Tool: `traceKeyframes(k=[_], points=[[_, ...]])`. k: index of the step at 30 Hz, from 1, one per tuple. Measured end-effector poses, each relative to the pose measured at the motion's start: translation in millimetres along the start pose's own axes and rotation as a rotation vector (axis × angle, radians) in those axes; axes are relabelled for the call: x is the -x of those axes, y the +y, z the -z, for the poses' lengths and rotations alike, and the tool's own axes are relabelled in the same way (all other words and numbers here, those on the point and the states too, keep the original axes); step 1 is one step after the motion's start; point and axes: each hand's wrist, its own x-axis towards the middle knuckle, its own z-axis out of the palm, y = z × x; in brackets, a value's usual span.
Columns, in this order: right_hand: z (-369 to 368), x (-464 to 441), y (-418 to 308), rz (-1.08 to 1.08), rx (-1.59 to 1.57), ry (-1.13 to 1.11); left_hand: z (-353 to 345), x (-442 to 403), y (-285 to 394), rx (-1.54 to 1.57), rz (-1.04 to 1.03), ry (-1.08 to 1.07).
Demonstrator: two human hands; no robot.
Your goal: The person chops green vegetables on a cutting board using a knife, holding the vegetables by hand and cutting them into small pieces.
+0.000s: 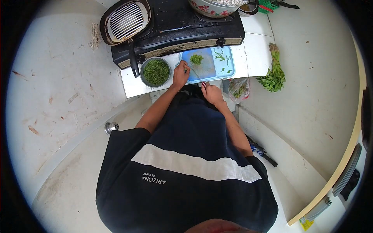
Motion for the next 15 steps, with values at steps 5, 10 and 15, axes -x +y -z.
traceKeyframes(k=[5, 10, 15], points=[[-4, -7, -10, -0.033, 0.046, -0.022, 1, 0, 3, -0.004, 0.017, -0.006], [-10, -11, -17, -0.052, 0.028, -0.010, 3, 0, 9, -0.033, 0.015, 0.004], [-6, 1, -11, -0.020, 0.051, 0.019, 0, 1, 7, -0.019, 0.007, 0.029]])
